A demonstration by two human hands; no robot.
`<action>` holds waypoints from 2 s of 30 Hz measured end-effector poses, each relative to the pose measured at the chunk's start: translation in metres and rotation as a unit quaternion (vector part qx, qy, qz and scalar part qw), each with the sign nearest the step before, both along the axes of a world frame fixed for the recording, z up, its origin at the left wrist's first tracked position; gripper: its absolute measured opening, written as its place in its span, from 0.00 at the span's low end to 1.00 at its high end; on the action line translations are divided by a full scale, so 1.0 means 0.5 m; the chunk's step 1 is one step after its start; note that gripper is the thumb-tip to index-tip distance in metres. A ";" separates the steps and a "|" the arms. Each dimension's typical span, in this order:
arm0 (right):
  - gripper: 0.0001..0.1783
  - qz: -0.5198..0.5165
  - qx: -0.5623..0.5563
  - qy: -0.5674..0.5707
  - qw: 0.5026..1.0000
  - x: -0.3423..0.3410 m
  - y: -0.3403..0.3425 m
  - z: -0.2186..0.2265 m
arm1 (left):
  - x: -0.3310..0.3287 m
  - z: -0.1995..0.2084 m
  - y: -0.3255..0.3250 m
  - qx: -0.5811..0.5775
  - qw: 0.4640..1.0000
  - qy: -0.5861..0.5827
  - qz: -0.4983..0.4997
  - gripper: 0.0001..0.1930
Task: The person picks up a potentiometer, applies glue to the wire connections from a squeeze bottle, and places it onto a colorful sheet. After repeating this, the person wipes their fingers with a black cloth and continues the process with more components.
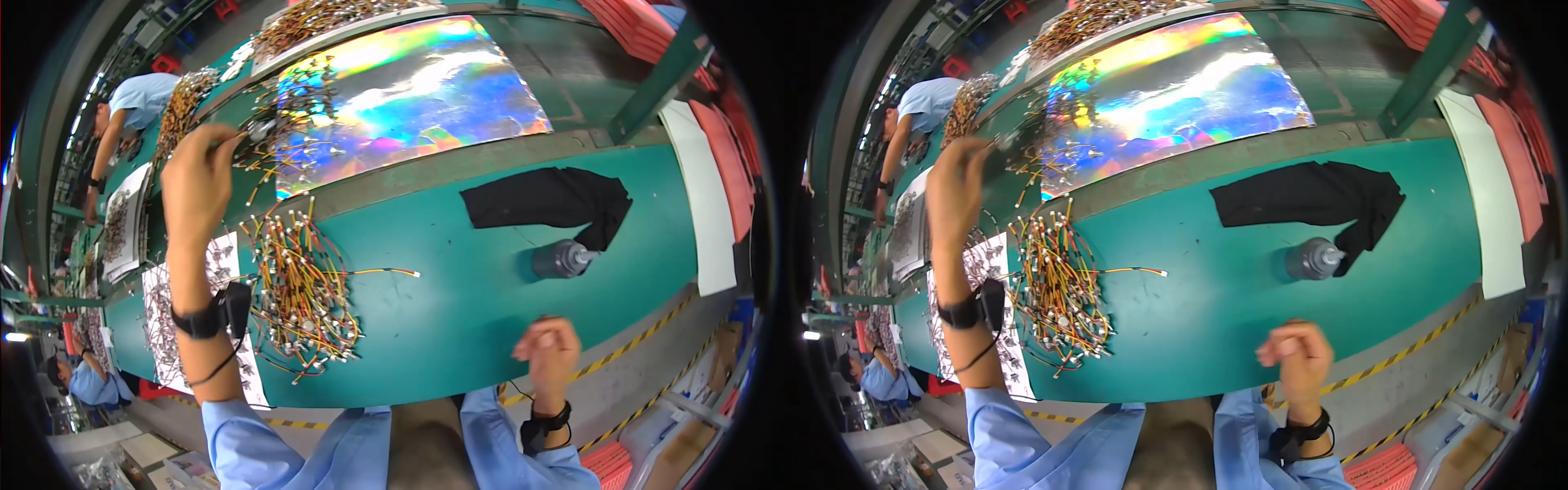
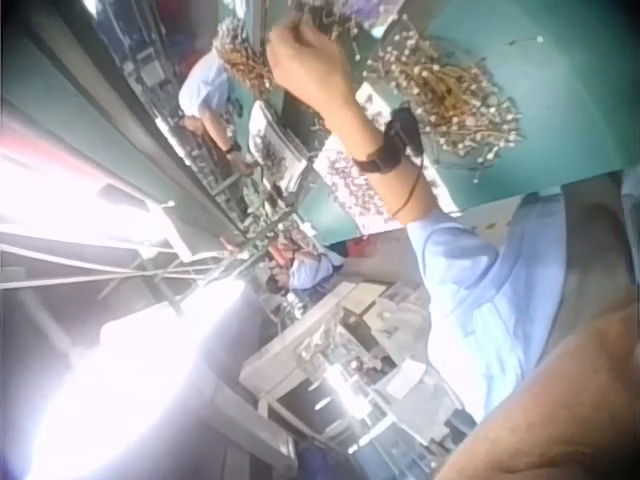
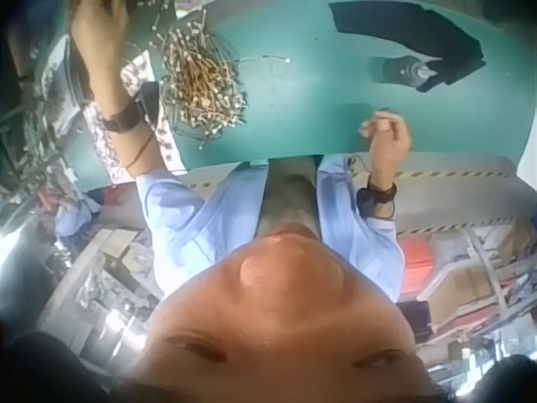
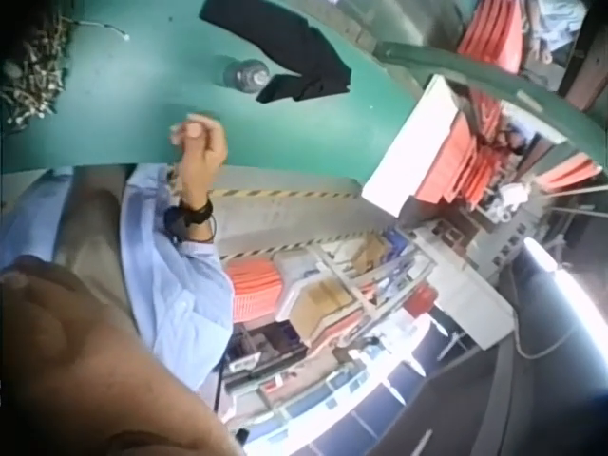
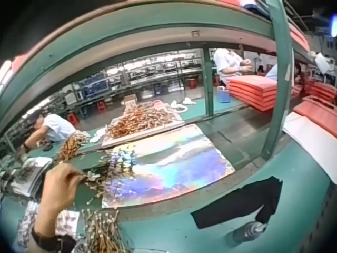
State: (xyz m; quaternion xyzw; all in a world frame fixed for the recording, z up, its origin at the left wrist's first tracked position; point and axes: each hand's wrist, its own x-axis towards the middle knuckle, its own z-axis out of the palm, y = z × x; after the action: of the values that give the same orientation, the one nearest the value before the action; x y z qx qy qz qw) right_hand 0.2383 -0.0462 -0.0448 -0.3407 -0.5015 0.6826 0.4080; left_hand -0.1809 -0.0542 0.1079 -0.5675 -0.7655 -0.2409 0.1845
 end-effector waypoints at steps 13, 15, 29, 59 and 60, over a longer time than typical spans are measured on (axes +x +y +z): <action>0.20 -0.119 0.558 -0.419 0.707 0.015 0.399 0.056 | 0.249 -0.057 -0.075 0.024 0.817 -0.567 -0.104 0.04; 0.20 -0.077 0.568 -0.432 0.696 0.012 0.415 0.037 | 0.262 -0.063 -0.079 0.033 0.770 -0.625 -0.129 0.05; 0.12 -0.430 0.429 -0.056 0.792 0.087 0.246 0.285 | 0.266 -0.106 -0.092 0.118 0.627 -0.739 -0.217 0.04; 0.09 -0.105 0.357 0.084 0.924 -0.342 -0.013 0.142 | 0.285 -0.154 -0.142 0.147 0.502 -0.809 -0.268 0.05; 0.09 -0.109 0.331 0.082 0.934 -0.344 -0.016 0.140 | 0.287 -0.155 -0.141 0.146 0.501 -0.810 -0.268 0.05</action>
State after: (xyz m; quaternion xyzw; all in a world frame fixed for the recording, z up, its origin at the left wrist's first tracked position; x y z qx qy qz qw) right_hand 0.0662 -0.0541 0.0250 -0.1818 -0.6232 0.4547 0.6097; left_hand -0.0374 -0.1247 0.0304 -0.2675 -0.3458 -0.7416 -0.5089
